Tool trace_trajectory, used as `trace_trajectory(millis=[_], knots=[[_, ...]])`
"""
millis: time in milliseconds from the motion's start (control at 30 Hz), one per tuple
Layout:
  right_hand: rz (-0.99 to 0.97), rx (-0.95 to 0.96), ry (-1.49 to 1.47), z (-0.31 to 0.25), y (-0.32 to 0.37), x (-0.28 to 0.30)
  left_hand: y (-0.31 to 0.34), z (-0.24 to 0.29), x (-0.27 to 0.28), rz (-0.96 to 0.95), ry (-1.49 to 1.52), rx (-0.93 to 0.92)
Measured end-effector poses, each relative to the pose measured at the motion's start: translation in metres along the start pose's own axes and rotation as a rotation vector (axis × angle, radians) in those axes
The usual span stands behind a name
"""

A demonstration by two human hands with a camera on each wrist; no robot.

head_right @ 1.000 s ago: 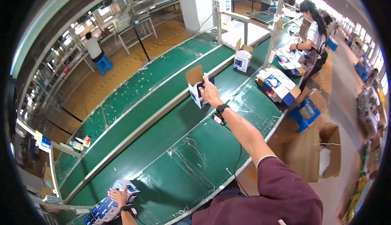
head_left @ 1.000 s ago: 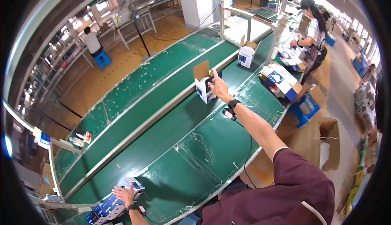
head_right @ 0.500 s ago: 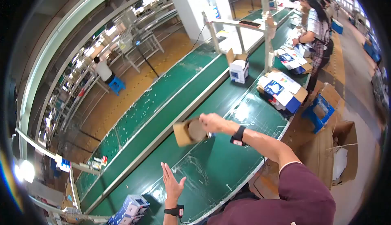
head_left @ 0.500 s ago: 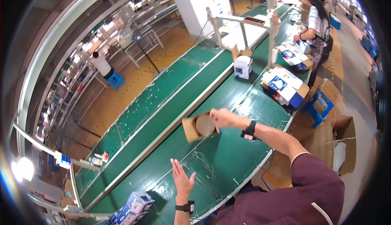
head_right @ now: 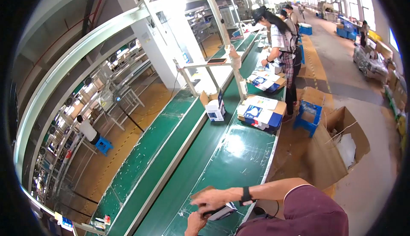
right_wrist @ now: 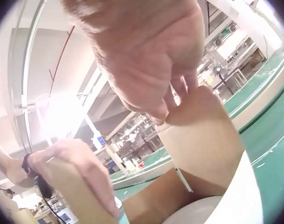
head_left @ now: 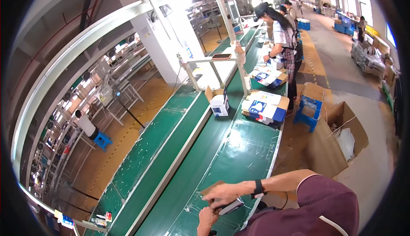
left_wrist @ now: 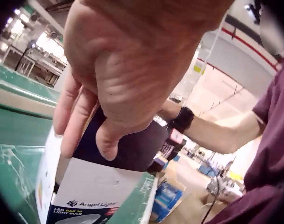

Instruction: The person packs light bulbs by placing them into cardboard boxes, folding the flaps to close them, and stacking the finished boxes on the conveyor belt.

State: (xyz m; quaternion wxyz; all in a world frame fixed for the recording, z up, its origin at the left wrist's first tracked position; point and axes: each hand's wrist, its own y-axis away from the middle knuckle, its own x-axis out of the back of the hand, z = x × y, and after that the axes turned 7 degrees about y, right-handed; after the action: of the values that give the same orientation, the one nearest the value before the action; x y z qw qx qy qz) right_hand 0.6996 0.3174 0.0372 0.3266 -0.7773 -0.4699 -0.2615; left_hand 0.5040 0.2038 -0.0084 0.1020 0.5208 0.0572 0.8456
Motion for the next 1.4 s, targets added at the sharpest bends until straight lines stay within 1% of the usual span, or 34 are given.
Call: trace_trajectory(millis=[33, 67, 100, 133, 167, 200, 233, 267, 300, 333, 367, 467, 533, 633, 733, 767, 867, 900, 1000, 1033, 1067, 1100, 1133, 1167, 1200, 1233, 1267, 1300, 1333, 1367, 1400], knots=[[0.013, 0.043, 0.095, 0.009, 0.017, -0.02, -0.003, -0.009, -0.008, -0.032, 0.064, 0.049], [0.026, 0.084, 0.187, 0.017, 0.035, -0.039, -0.002, -0.004, -0.005, -0.051, 0.081, 0.038], [-0.141, -0.042, 0.331, 0.012, 0.052, -0.043, 0.002, 0.007, 0.003, -0.074, 0.096, 0.023], [-0.051, -0.059, 0.396, 0.007, 0.058, -0.05, 0.004, 0.017, 0.009, -0.101, 0.11, -0.004], [0.039, -0.088, 0.473, 0.001, 0.067, -0.056, 0.001, 0.021, 0.011, -0.149, 0.1, -0.091], [0.13, -0.126, 0.553, -0.006, 0.078, -0.061, -0.013, 0.011, -0.005, -0.239, 0.121, -0.16], [0.197, -0.149, 0.566, -0.012, 0.081, -0.066, -0.028, -0.01, -0.031, -0.334, 0.137, -0.228], [0.283, -0.144, 0.579, -0.015, 0.084, -0.071, -0.041, -0.021, -0.044, -0.429, 0.148, -0.289], [0.291, -0.171, 0.578, -0.018, 0.086, -0.076, -0.048, -0.014, -0.026, -0.651, 0.362, -0.284], [0.304, -0.196, 0.58, -0.02, 0.089, -0.079, -0.069, -0.056, -0.059, -0.681, 0.588, -0.311], [0.311, -0.188, 0.594, -0.021, 0.089, -0.08, -0.067, -0.052, -0.042, -0.722, 0.679, -0.284], [0.357, -0.182, 0.599, -0.013, 0.091, -0.086, -0.05, -0.013, 0.007, -0.716, 0.699, -0.232], [0.403, -0.172, 0.554, -0.018, 0.088, -0.092, -0.04, -0.004, 0.019, -0.706, 0.699, -0.223], [0.409, -0.197, 0.612, -0.009, 0.083, -0.098, -0.037, 0.005, 0.029, -0.684, 0.698, -0.223], [0.468, -0.16, 0.639, -0.007, 0.085, -0.104, -0.044, -0.01, 0.008, -0.633, 0.746, -0.268], [0.471, -0.156, 0.648, -0.005, 0.085, -0.105, -0.051, -0.02, 0.0, -0.62, 0.735, -0.353], [0.469, -0.13, 0.615, 0.001, 0.086, -0.106, -0.064, -0.035, -0.015, -0.656, 0.818, -0.297], [0.467, -0.123, 0.597, 0.0, 0.088, -0.104, -0.072, -0.049, -0.03, -0.658, 0.917, -0.224], [0.459, -0.325, 0.722, -0.037, 0.094, -0.081, -0.068, -0.039, -0.019, -0.636, 0.857, -0.098], [0.405, -0.443, 0.731, -0.037, 0.094, -0.084, -0.064, -0.031, -0.016, -0.61, 0.824, -0.113], [0.426, -0.469, 0.752, -0.035, 0.093, -0.089, -0.09, -0.062, -0.063, -0.571, 0.802, -0.079], [0.444, -0.491, 0.772, -0.029, 0.092, -0.095, -0.076, -0.028, -0.044, -0.62, 0.895, -0.082], [0.453, -0.501, 0.786, -0.023, 0.091, -0.103, -0.069, -0.013, -0.04, -0.623, 0.969, -0.184], [0.535, -0.401, 0.738, -0.017, 0.095, -0.102, -0.072, -0.019, -0.048, -0.565, 0.922, -0.247], [0.418, -0.449, 0.578, -0.024, 0.096, -0.093, -0.068, -0.018, -0.048, -0.6, 1.059, -0.163], [0.497, -0.324, 0.615, 0.0, 0.098, -0.107, -0.069, -0.021, -0.046, -0.641, 1.058, -0.166], [0.497, -0.319, 0.464, -0.008, 0.102, -0.1, -0.068, -0.028, -0.055, -0.605, 0.992, -0.101], [0.474, -0.305, 0.258, -0.022, 0.104, -0.091, -0.063, -0.019, -0.046, -0.555, 0.934, -0.182], [0.468, -0.162, 0.236, -0.005, 0.106, -0.098, -0.058, -0.011, -0.042, -0.399, 0.68, -0.26], [0.443, -0.138, 0.221, -0.006, 0.11, -0.097, -0.059, -0.003, -0.027, -0.463, 0.508, -0.276], [0.422, -0.192, 0.21, -0.007, 0.116, -0.103, -0.064, -0.016, -0.041, -0.385, 0.584, -0.448]])
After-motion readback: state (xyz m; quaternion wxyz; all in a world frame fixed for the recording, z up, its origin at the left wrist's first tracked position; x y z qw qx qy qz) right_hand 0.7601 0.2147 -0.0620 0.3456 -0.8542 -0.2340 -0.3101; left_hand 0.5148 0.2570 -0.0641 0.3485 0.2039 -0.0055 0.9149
